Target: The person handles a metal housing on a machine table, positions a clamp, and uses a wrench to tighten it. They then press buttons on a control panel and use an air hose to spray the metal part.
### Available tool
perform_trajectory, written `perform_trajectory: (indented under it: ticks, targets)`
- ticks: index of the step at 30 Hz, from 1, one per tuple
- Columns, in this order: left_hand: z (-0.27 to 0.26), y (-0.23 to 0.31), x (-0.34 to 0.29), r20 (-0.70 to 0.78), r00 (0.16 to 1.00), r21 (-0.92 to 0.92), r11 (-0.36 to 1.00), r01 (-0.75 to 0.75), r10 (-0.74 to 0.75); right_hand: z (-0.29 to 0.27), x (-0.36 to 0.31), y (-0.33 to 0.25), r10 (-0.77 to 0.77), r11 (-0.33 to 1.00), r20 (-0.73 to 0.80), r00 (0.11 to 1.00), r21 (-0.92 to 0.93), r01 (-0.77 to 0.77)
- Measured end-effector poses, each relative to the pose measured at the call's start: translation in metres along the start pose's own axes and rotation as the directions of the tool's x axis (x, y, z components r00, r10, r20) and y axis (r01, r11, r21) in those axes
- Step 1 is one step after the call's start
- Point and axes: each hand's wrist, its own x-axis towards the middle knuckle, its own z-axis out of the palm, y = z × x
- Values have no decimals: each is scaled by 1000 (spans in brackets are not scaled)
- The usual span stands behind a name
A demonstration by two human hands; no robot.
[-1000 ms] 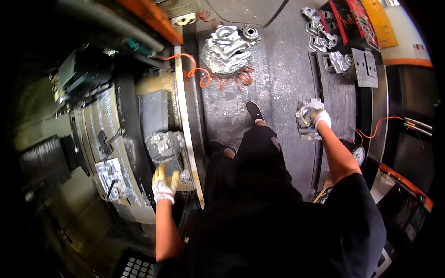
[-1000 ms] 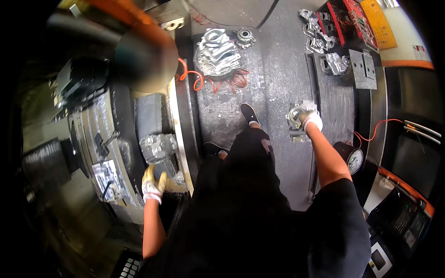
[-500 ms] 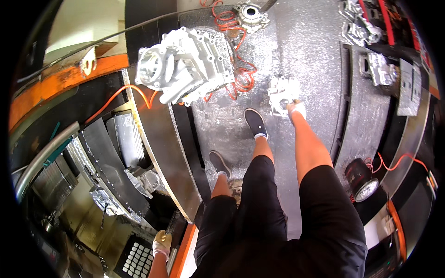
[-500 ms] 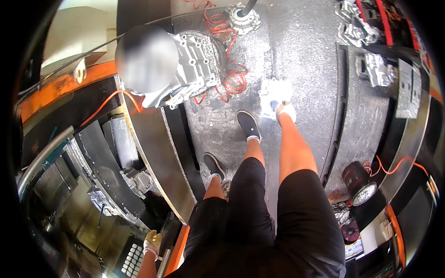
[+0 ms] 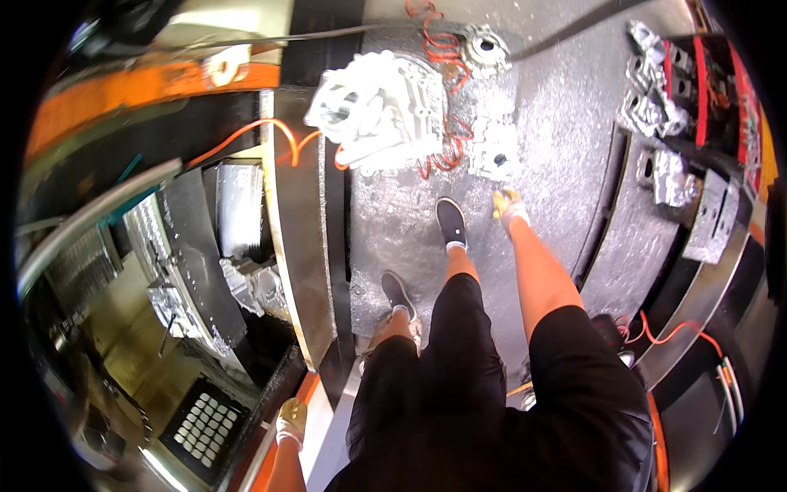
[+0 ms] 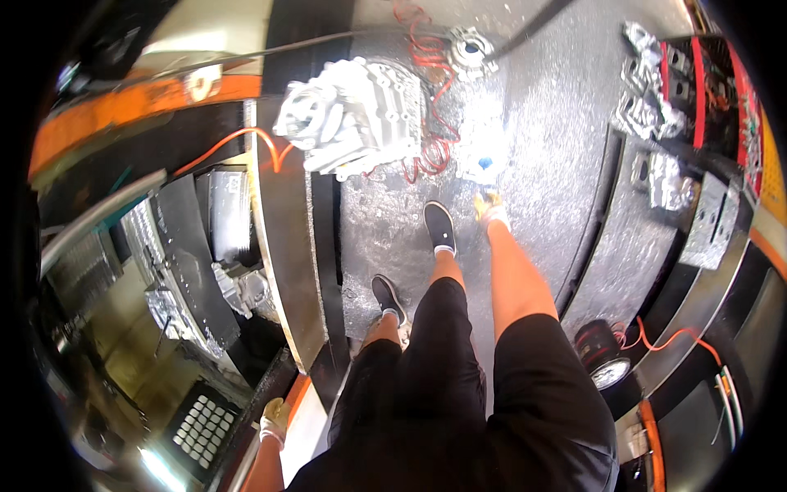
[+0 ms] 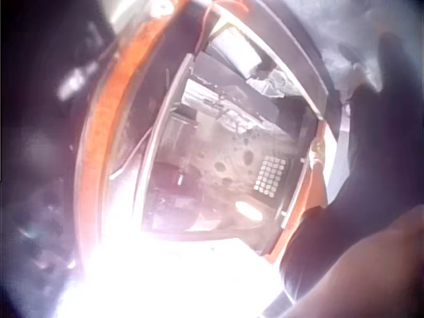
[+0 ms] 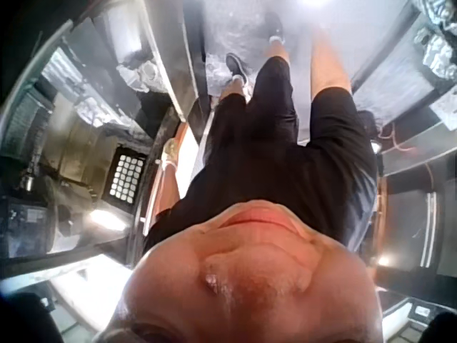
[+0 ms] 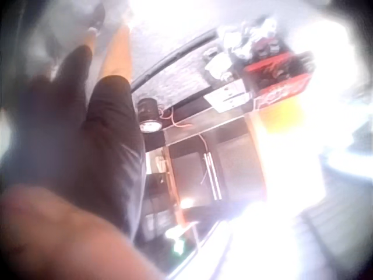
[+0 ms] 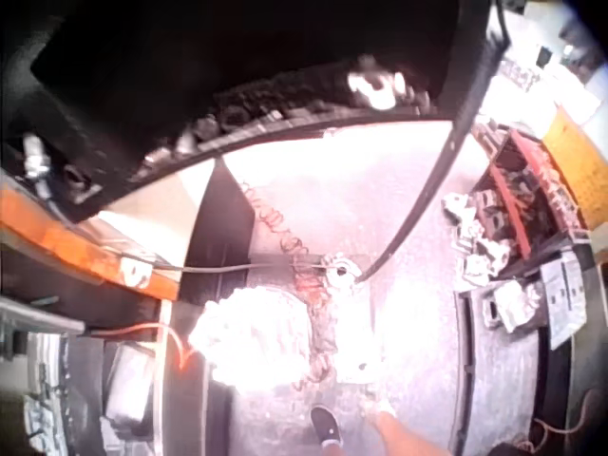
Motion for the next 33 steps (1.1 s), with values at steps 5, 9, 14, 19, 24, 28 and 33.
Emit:
perform_trajectory:
  ticks: [5,9,14,19,24,28,33]
  targets:
    - [0,21,-52,-37,996,-66,995,75,-77,-44,-176,-117,124,934,194,973,308,-180]
    - [45,-94,-64,-153,987,-464,885,-31,-45,-2,-221,-223,-215,929,275,937,354,109]
    - [134,-140,-132,-144,962,-620,779,95,-233,143,-332,-433,-860,509,227,457,346,788]
    - [112,-111,-118,-226,968,-408,913,6,-108,191,-382,-598,-796,585,4,605,-248,772]
    - [93,-140,-163,-283,927,-483,871,85,-247,241,-436,-614,-717,692,-125,686,-6,722]
    - [97,-183,-97,-320,945,-427,900,-86,-61,233,-499,-653,-883,328,-185,432,416,848]
    - [-8,-160,-5,-402,911,-457,840,-292,97,239,-609,-605,-926,363,266,266,448,817]
